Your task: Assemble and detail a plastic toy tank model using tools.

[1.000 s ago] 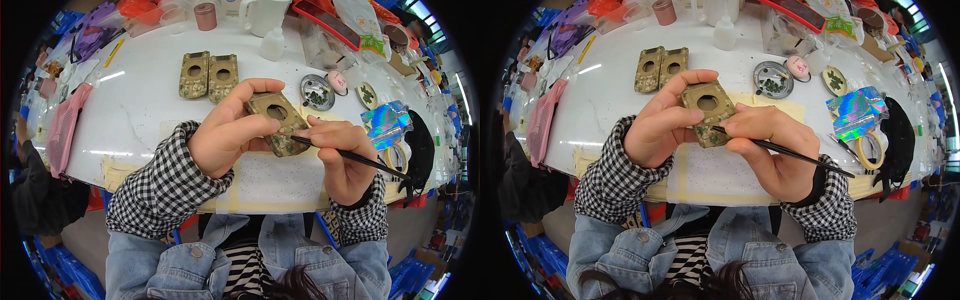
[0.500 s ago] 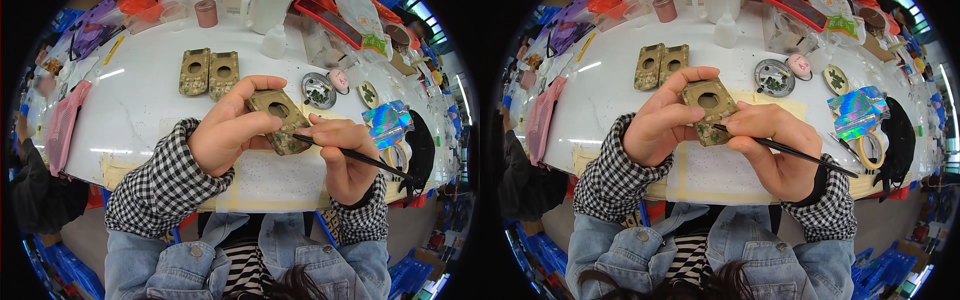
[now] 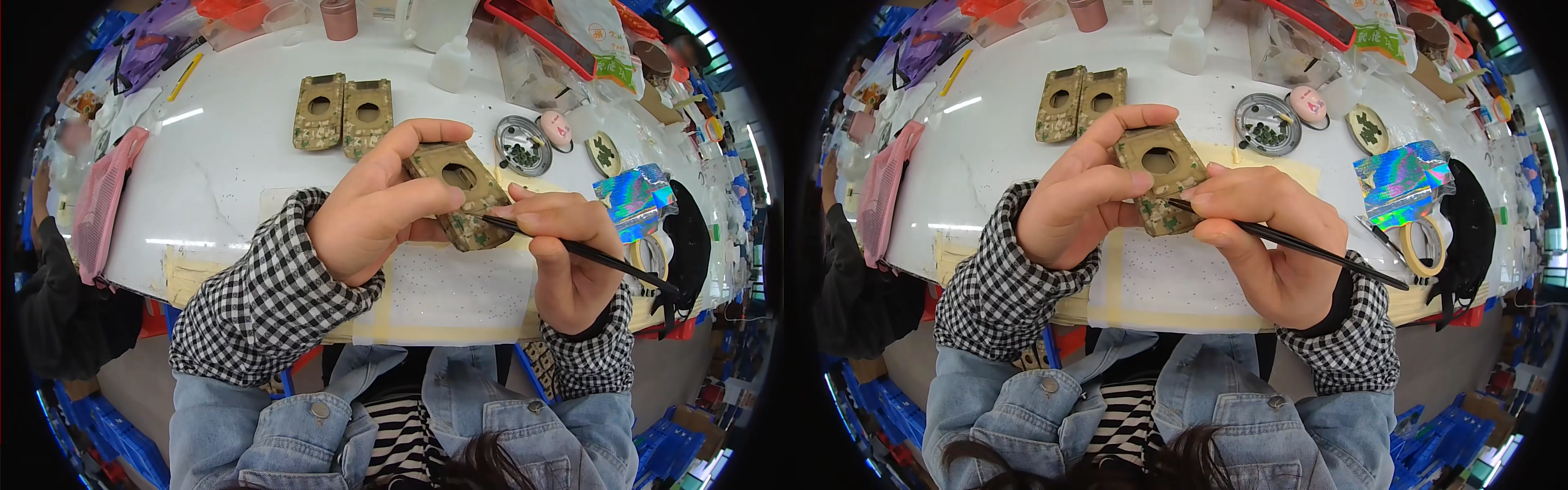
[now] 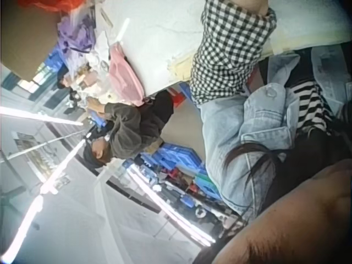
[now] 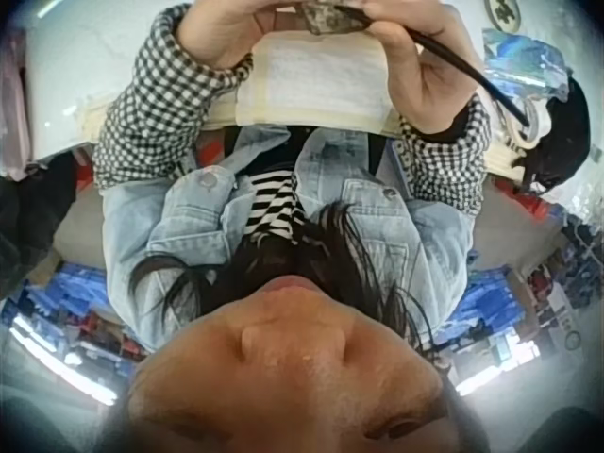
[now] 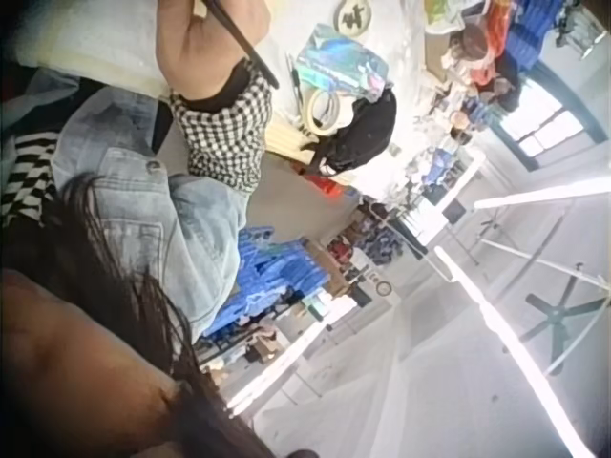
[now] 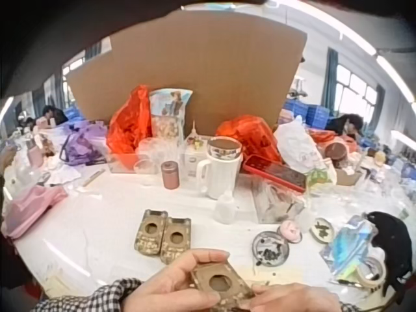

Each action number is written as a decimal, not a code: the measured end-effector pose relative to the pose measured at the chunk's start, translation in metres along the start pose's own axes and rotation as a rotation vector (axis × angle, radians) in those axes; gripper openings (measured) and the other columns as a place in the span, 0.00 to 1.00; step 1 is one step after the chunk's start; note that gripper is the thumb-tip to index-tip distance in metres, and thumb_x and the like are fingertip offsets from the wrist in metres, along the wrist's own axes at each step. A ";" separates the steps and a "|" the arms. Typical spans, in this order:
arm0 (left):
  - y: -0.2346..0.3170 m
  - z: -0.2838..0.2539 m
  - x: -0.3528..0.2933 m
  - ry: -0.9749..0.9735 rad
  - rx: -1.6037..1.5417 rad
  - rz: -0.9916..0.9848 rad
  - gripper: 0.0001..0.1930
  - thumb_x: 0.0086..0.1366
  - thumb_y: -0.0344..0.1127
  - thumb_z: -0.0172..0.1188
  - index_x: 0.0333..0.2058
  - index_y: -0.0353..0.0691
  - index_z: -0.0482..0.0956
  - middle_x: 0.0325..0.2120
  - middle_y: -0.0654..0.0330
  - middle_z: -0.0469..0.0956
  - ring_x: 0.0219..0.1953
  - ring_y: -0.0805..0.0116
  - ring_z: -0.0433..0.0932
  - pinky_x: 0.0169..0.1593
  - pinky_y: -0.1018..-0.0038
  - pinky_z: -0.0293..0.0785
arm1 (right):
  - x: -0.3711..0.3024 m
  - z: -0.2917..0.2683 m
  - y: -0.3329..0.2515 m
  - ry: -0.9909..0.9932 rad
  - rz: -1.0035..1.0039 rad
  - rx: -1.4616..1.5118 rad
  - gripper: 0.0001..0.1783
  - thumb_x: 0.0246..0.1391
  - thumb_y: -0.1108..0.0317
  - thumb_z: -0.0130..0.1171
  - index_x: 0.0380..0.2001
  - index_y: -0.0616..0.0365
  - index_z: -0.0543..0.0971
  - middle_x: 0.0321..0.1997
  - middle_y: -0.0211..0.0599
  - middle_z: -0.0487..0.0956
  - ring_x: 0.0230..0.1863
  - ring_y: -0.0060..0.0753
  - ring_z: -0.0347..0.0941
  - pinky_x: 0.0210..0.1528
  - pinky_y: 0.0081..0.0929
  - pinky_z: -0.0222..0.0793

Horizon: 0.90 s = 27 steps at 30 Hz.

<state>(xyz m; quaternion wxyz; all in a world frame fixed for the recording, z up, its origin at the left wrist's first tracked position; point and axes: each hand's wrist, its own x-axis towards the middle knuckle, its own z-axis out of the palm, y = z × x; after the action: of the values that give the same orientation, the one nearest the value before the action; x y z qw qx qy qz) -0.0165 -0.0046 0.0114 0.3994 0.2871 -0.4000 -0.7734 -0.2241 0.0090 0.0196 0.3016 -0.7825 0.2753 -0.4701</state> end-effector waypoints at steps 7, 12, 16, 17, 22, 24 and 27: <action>-0.001 0.000 0.000 0.000 0.010 0.004 0.28 0.60 0.32 0.51 0.59 0.42 0.56 0.48 0.56 0.70 0.48 0.68 0.73 0.49 0.69 0.74 | 0.001 0.000 -0.002 -0.007 0.002 -0.010 0.09 0.51 0.73 0.61 0.35 0.65 0.76 0.35 0.42 0.80 0.39 0.37 0.77 0.53 0.39 0.70; -0.001 0.000 0.000 0.004 0.007 0.003 0.28 0.60 0.32 0.51 0.59 0.42 0.56 0.48 0.56 0.70 0.48 0.68 0.73 0.49 0.69 0.74 | 0.000 0.000 -0.002 -0.001 0.004 0.003 0.09 0.52 0.73 0.60 0.36 0.65 0.76 0.35 0.42 0.80 0.40 0.37 0.76 0.53 0.39 0.70; -0.002 -0.002 0.000 0.010 0.007 0.001 0.28 0.60 0.32 0.51 0.59 0.42 0.56 0.48 0.56 0.70 0.48 0.68 0.73 0.49 0.69 0.74 | 0.000 0.002 -0.001 0.006 0.005 0.024 0.09 0.52 0.73 0.60 0.36 0.65 0.75 0.35 0.43 0.79 0.40 0.37 0.76 0.54 0.39 0.69; -0.001 0.000 0.000 0.010 0.007 0.001 0.28 0.60 0.32 0.51 0.59 0.42 0.56 0.48 0.56 0.70 0.48 0.68 0.73 0.49 0.69 0.74 | 0.000 0.001 -0.001 0.007 0.007 0.028 0.09 0.52 0.73 0.60 0.36 0.65 0.75 0.35 0.43 0.79 0.40 0.37 0.76 0.54 0.39 0.69; 0.000 -0.001 0.001 0.002 0.005 0.000 0.28 0.60 0.32 0.52 0.59 0.42 0.56 0.48 0.56 0.70 0.49 0.68 0.73 0.49 0.69 0.74 | 0.001 0.000 -0.002 0.003 0.007 0.031 0.09 0.52 0.73 0.60 0.36 0.65 0.75 0.36 0.43 0.79 0.40 0.37 0.76 0.53 0.38 0.69; -0.001 -0.001 0.001 0.000 0.003 -0.001 0.28 0.60 0.32 0.52 0.59 0.42 0.56 0.48 0.56 0.70 0.49 0.68 0.73 0.50 0.68 0.74 | 0.001 0.000 -0.002 0.002 0.002 0.026 0.09 0.52 0.73 0.60 0.36 0.65 0.75 0.36 0.43 0.79 0.40 0.37 0.76 0.53 0.38 0.70; -0.001 -0.001 0.001 0.001 -0.001 -0.004 0.28 0.60 0.32 0.52 0.59 0.42 0.56 0.48 0.56 0.70 0.49 0.67 0.73 0.50 0.68 0.74 | 0.001 0.000 -0.002 0.006 0.003 0.022 0.09 0.51 0.74 0.61 0.36 0.65 0.75 0.35 0.43 0.79 0.40 0.37 0.76 0.53 0.38 0.70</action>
<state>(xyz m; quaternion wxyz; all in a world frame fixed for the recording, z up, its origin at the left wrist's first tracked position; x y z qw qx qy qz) -0.0167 -0.0051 0.0104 0.3984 0.2882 -0.3989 -0.7741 -0.2233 0.0097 0.0212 0.3100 -0.7772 0.2722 -0.4751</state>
